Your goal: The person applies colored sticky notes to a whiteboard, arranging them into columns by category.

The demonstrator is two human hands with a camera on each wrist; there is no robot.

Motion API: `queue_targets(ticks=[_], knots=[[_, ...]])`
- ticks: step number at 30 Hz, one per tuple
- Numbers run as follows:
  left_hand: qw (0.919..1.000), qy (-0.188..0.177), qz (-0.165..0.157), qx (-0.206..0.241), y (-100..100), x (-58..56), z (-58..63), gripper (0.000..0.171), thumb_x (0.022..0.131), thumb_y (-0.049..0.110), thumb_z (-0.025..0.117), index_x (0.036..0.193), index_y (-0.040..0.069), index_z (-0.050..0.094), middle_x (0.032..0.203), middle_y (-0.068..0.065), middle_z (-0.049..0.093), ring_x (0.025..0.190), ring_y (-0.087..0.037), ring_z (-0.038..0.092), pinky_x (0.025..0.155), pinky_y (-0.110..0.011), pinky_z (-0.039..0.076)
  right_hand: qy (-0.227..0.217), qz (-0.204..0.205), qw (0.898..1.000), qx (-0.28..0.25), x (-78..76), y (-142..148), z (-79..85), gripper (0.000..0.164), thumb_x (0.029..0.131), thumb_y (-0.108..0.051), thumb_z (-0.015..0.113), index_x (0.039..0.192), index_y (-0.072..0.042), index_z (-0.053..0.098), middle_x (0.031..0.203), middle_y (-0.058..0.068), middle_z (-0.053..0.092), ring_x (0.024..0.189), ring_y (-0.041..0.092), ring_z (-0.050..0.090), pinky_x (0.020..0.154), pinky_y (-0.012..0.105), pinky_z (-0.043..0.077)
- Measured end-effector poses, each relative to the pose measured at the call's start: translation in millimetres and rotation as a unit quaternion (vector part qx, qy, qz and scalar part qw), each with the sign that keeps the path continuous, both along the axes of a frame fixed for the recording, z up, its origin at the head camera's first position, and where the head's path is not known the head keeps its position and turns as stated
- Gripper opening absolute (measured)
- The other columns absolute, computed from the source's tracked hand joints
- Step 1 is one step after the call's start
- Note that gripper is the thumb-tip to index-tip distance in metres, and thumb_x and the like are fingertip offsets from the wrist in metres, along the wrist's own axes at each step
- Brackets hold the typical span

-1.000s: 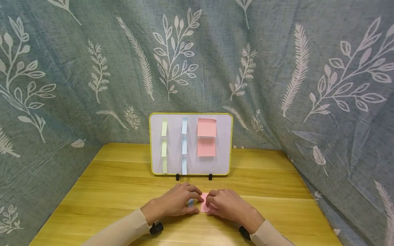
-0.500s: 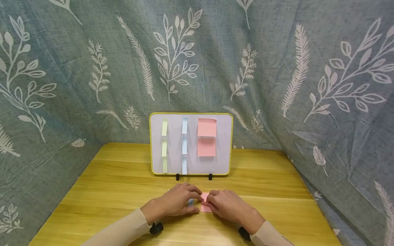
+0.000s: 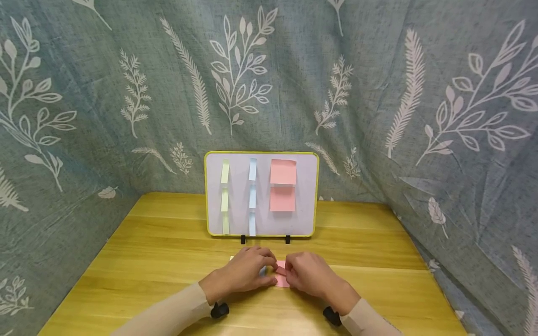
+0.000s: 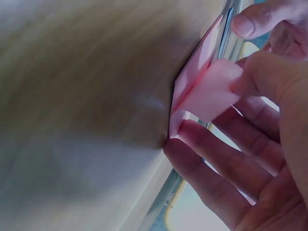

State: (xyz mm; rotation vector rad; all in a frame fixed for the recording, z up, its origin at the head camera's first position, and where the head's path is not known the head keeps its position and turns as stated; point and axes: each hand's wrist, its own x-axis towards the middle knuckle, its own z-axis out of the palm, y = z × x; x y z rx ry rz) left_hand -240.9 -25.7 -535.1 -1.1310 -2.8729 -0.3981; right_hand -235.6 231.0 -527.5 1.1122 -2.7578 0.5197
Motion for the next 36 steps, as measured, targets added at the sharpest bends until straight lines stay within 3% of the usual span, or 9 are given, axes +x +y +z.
queue_targets(ticks=[6,11,14,21,26,36], knots=[[0.9991,0.024,0.034,-0.001,10,-2.7,-3.5,0.036,0.097,0.059,0.093,0.122,0.034,0.088,0.129,0.011,0.080,0.118,-0.017,0.072,0.106,-0.050,0.061,-0.025,-0.038,0.998,-0.036,-1.7,-4,-2.1,0.017,0.105,-0.024,0.090,0.098,-0.021,0.074,0.082,-0.015,0.075,0.066,-0.009,0.056,0.060,0.018,0.050],[0.9986,0.029,0.043,0.001,14,-2.8,-7.4,0.038,0.094,0.059,0.096,0.120,0.033,0.088,0.126,0.010,0.080,0.113,-0.016,0.073,0.102,-0.050,0.062,-0.036,-0.054,0.997,-0.032,-0.7,-5,-0.5,0.006,0.102,-0.019,0.089,0.103,-0.017,0.084,0.086,-0.011,0.082,0.074,-0.005,0.066,0.065,0.022,0.055],[0.9987,0.024,0.045,0.003,15,-1.2,-8.2,0.038,0.093,0.058,0.097,0.120,0.033,0.088,0.125,0.011,0.080,0.113,-0.016,0.072,0.102,-0.051,0.061,-0.037,-0.053,0.997,-0.032,0.7,-6,-0.2,0.002,0.102,-0.020,0.090,0.101,-0.018,0.089,0.087,-0.010,0.085,0.074,-0.006,0.066,0.065,0.022,0.054],[0.9988,0.014,0.046,0.012,15,-0.6,-7.5,0.037,0.094,0.057,0.097,0.118,0.032,0.087,0.126,0.010,0.080,0.115,-0.015,0.071,0.105,-0.053,0.061,-0.016,-0.059,0.997,-0.038,1.0,-8,-2.1,0.009,0.102,-0.017,0.091,0.094,-0.023,0.091,0.089,-0.012,0.085,0.078,-0.004,0.068,0.069,0.024,0.057],[0.9987,0.015,0.049,0.008,15,-1.5,-4.8,0.042,0.093,0.059,0.097,0.122,0.031,0.087,0.130,0.010,0.080,0.117,-0.016,0.072,0.109,-0.055,0.062,-0.029,-0.080,0.995,-0.045,-0.9,-11,-1.7,0.011,0.100,-0.017,0.092,0.091,-0.023,0.090,0.089,-0.013,0.084,0.081,-0.001,0.072,0.072,0.026,0.059],[0.9981,0.012,0.059,0.013,14,-2.2,-4.1,0.047,0.092,0.060,0.098,0.127,0.030,0.088,0.133,0.010,0.080,0.121,-0.016,0.071,0.108,-0.050,0.061,-0.065,-0.104,0.990,-0.069,-5.3,-8,-2.2,0.017,0.103,-0.019,0.091,0.088,-0.024,0.086,0.083,-0.015,0.080,0.077,-0.008,0.066,0.070,0.021,0.056]])
